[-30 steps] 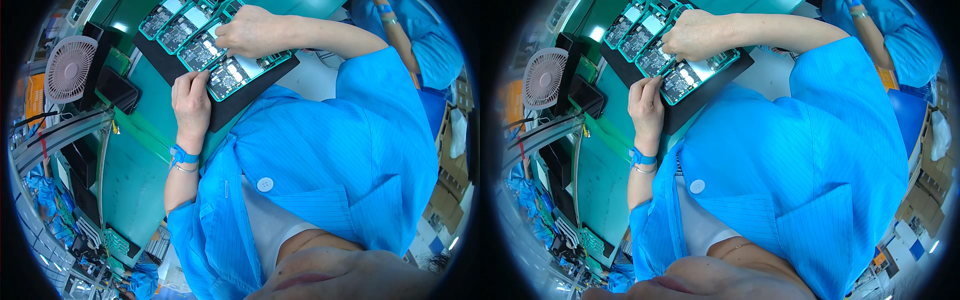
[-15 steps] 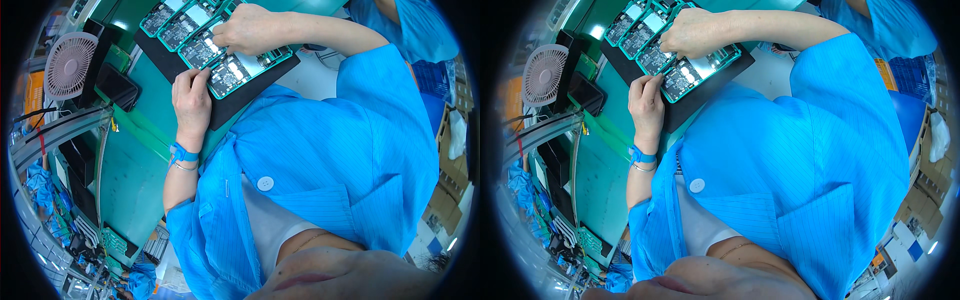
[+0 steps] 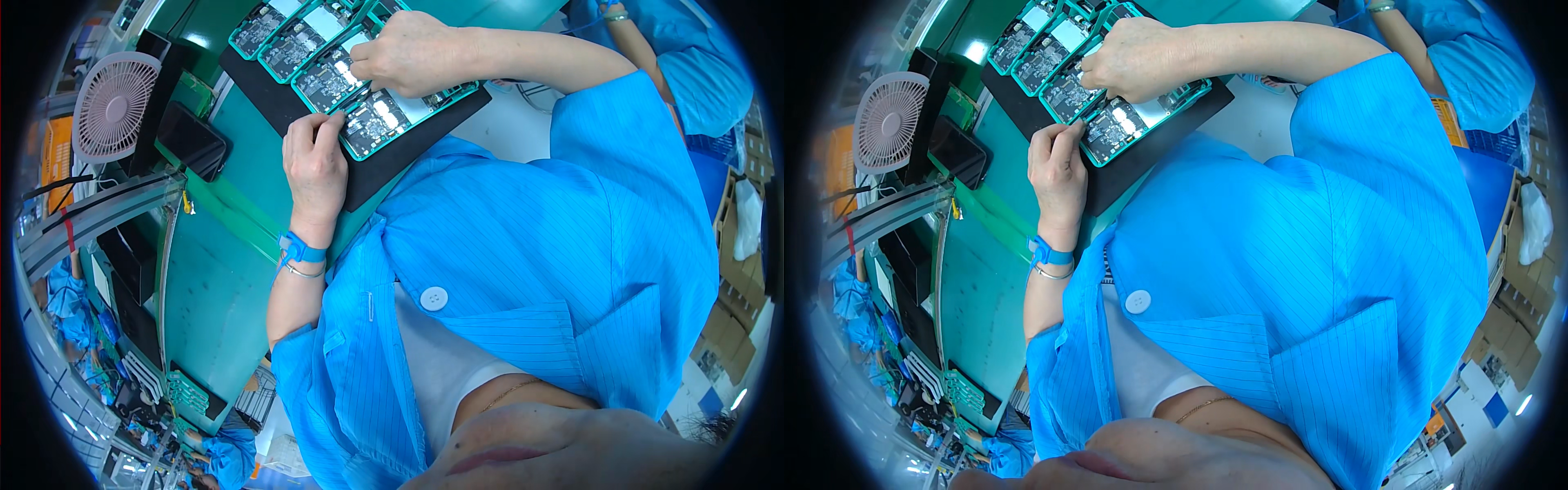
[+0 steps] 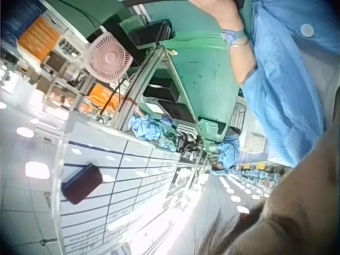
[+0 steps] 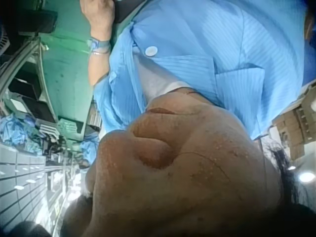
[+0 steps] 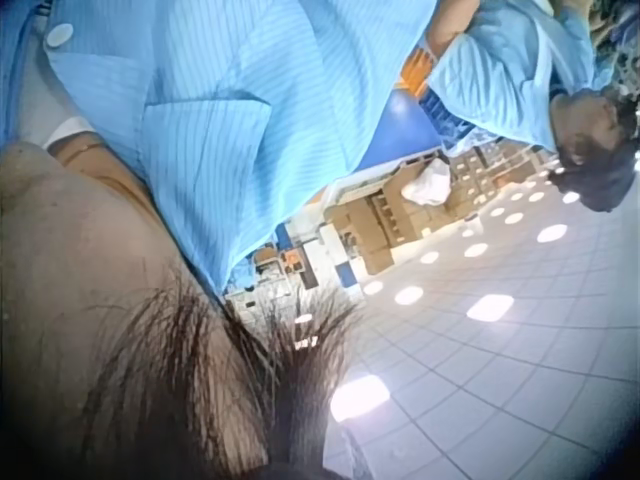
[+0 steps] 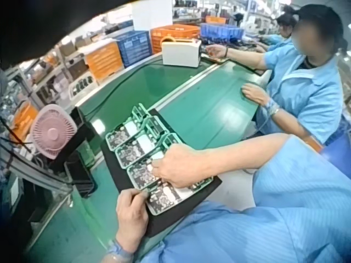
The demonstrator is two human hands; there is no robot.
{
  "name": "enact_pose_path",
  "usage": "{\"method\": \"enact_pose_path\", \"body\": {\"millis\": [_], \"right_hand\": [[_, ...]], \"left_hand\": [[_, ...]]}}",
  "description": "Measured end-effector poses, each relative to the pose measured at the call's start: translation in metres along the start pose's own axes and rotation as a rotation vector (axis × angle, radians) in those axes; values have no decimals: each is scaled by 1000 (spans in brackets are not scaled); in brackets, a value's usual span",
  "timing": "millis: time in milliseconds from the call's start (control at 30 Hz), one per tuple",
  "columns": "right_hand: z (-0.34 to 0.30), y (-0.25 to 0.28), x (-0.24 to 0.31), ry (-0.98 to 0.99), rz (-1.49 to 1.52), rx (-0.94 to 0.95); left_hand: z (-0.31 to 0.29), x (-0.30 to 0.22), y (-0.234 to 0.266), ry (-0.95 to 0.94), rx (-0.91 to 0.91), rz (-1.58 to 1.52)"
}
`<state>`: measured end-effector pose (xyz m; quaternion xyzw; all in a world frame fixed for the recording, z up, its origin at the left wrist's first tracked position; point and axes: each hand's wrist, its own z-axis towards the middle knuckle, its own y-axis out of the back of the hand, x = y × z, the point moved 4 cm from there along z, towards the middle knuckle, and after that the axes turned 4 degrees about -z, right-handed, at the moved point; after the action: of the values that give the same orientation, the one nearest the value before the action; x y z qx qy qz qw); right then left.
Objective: Assembling or inspecting electronic components on printed circuit boards at an assembly line station.
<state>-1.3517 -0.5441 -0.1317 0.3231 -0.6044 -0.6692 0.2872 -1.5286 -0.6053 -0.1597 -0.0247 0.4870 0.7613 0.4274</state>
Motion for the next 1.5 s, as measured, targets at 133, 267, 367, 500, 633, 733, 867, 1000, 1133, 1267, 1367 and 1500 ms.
{"method": "enact_pose_path", "body": {"millis": [133,267,367,500,633,733,867,1000,1133,1267,1367,1500], "right_hand": [[1,0,0,4,1,24],[0,0,0,20,16,-3],[0,1,1,21,25,6],[-1,0,1,37,17,-22],[2,4,-1,35,17,23],[7,15,-14,11,105,-68],[23,19,-47,-18,149,-217],[43,11,-49,-31,102,-200],[51,0,-51,-14,138,-147],[54,-1,-51,-22,126,-143],[56,1,-50,-22,119,-95],[54,7,-49,-23,103,-59]], "left_hand": [[1,1,-1,-38,19,11],[5,2,1,-68,33,11],[10,3,2,-122,78,-5],[11,8,2,-160,102,-59],[14,13,4,-150,141,-125],[21,23,11,-40,-5,-199],[46,48,16,135,-162,-125],[47,56,2,95,-168,-137],[41,58,-7,101,-162,-123],[40,60,-9,65,-140,-71],[40,61,-9,57,-128,-46],[43,58,-8,44,-123,-32]]}}
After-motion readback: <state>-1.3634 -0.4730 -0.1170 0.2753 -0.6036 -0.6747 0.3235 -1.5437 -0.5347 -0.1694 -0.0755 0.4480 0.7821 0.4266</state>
